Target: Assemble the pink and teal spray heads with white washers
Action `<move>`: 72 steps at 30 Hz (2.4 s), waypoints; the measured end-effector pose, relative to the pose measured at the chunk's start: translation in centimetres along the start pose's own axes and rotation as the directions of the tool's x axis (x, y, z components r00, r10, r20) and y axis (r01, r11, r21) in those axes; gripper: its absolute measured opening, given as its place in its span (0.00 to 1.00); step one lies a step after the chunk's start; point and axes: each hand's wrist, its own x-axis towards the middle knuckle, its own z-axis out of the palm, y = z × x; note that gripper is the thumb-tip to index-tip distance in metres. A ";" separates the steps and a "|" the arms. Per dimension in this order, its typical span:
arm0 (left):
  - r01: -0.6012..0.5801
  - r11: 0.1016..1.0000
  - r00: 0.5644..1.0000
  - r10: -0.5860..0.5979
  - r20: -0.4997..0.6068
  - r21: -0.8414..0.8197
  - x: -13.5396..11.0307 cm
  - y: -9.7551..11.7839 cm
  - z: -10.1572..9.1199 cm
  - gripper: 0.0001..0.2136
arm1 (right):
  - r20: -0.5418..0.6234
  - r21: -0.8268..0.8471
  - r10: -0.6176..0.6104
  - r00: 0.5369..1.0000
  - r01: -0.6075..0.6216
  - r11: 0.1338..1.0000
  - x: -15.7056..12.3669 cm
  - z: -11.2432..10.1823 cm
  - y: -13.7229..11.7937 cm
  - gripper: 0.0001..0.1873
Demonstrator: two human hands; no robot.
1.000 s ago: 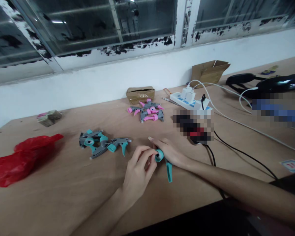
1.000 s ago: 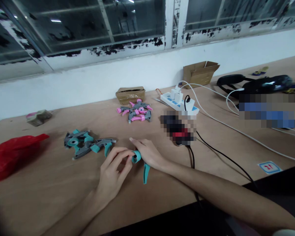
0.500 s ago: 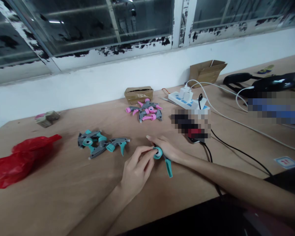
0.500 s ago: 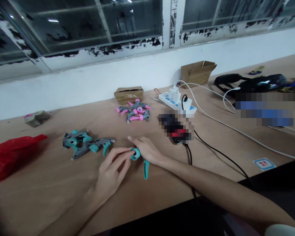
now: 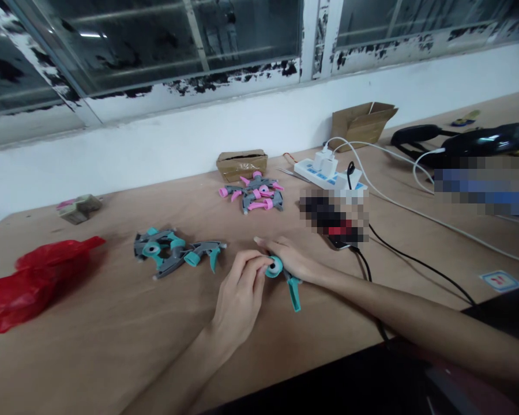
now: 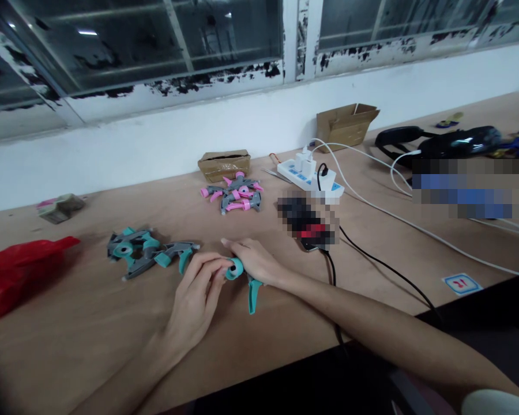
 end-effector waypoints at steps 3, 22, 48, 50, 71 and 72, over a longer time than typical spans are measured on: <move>0.008 0.999 1.000 -0.007 0.015 -0.046 -0.2 -0.3 0.1 0.08 | 0.011 -0.032 -0.011 1.000 0.011 0.999 0.1 -0.1 0.1 0.25; 0.069 0.990 0.992 -0.055 0.110 -0.121 0.0 0.0 -0.2 0.03 | 0.119 -0.085 -0.042 0.992 0.052 0.995 -0.3 -0.4 -0.7 0.23; -0.100 0.995 0.994 0.100 0.038 -0.021 0.2 -0.3 -0.8 0.05 | 0.059 -0.209 -0.073 0.996 0.084 0.974 -0.1 -0.1 -1.1 0.25; -0.112 0.994 0.993 0.112 0.023 -0.020 0.1 -0.2 -0.8 0.06 | 0.060 -0.212 -0.091 0.994 0.101 0.972 -0.2 -0.2 -1.2 0.25; 0.076 0.983 0.993 -0.090 -0.076 -0.170 -0.4 -1.4 -0.9 0.05 | -0.014 0.031 0.015 1.000 -0.015 0.999 0.1 -1.4 -0.6 0.28; 0.135 0.976 0.985 -0.150 -0.079 -0.171 -0.5 -1.6 -0.8 0.06 | -0.018 0.023 0.025 1.000 -0.025 0.999 0.0 -1.4 -0.7 0.28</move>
